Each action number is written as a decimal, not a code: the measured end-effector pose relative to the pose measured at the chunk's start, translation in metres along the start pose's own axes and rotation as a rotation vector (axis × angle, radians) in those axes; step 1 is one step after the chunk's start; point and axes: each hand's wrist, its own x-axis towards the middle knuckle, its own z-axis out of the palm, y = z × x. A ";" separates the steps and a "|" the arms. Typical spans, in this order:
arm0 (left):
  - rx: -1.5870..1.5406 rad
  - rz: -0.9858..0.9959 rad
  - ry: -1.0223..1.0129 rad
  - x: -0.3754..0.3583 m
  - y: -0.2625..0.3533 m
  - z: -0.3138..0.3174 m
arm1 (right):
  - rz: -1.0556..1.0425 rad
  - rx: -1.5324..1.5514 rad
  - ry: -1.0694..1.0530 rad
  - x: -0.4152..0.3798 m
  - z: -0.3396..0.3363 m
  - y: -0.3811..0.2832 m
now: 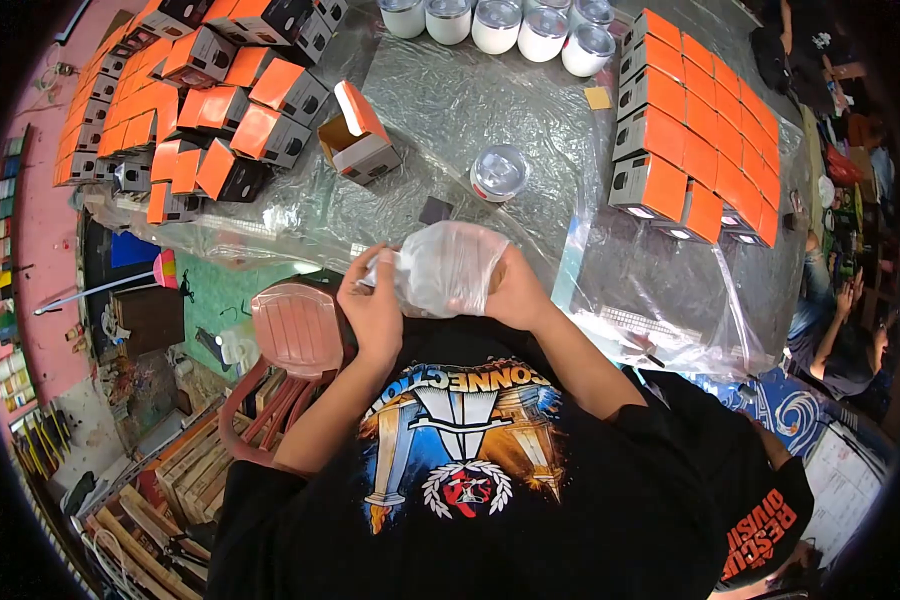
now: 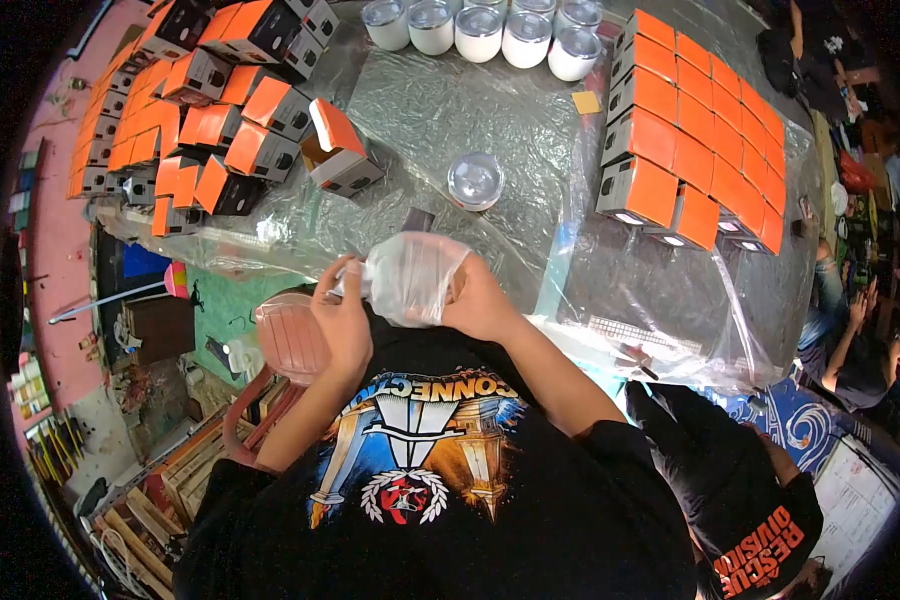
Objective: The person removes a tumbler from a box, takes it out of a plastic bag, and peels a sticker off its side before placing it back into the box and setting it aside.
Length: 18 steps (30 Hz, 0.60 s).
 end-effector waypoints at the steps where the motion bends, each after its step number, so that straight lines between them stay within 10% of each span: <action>1: -0.195 -0.061 0.044 0.006 -0.004 -0.001 | 0.013 -0.109 0.079 -0.001 -0.004 0.003; 7: -0.637 -0.215 0.033 0.029 -0.015 -0.021 | 0.121 -0.153 0.232 -0.009 -0.012 -0.004; 18: -0.490 -0.255 -0.037 0.056 -0.005 -0.029 | 0.186 -0.318 0.135 -0.008 -0.028 -0.001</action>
